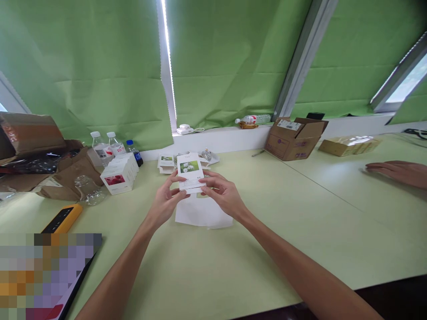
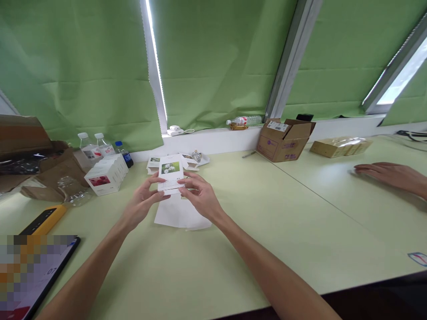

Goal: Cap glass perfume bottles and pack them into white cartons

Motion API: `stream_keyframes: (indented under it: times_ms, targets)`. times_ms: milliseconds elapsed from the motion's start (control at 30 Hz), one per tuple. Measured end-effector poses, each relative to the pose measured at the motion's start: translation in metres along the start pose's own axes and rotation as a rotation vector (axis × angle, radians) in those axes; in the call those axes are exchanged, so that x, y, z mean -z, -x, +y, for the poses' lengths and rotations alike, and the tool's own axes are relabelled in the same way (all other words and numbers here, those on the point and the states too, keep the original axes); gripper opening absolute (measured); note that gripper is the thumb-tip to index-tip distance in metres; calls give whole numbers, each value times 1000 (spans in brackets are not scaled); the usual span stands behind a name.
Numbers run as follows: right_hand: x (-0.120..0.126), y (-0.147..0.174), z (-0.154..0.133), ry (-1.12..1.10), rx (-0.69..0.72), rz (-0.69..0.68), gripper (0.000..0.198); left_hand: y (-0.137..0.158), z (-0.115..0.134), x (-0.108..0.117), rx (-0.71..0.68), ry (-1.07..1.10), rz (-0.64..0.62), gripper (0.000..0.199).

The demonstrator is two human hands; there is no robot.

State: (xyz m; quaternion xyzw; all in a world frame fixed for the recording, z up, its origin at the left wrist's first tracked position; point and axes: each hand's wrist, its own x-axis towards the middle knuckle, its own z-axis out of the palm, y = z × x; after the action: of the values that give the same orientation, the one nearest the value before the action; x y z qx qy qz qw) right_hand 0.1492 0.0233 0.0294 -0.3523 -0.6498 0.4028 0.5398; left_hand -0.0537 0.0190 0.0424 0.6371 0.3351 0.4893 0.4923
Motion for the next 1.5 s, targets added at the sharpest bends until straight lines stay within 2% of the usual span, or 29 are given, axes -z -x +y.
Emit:
stream_keyframes:
  times_ms: [1500]
  targets:
    - [1,1,0,80,72,2,24,-2,-1,1,-4,18,18,27]
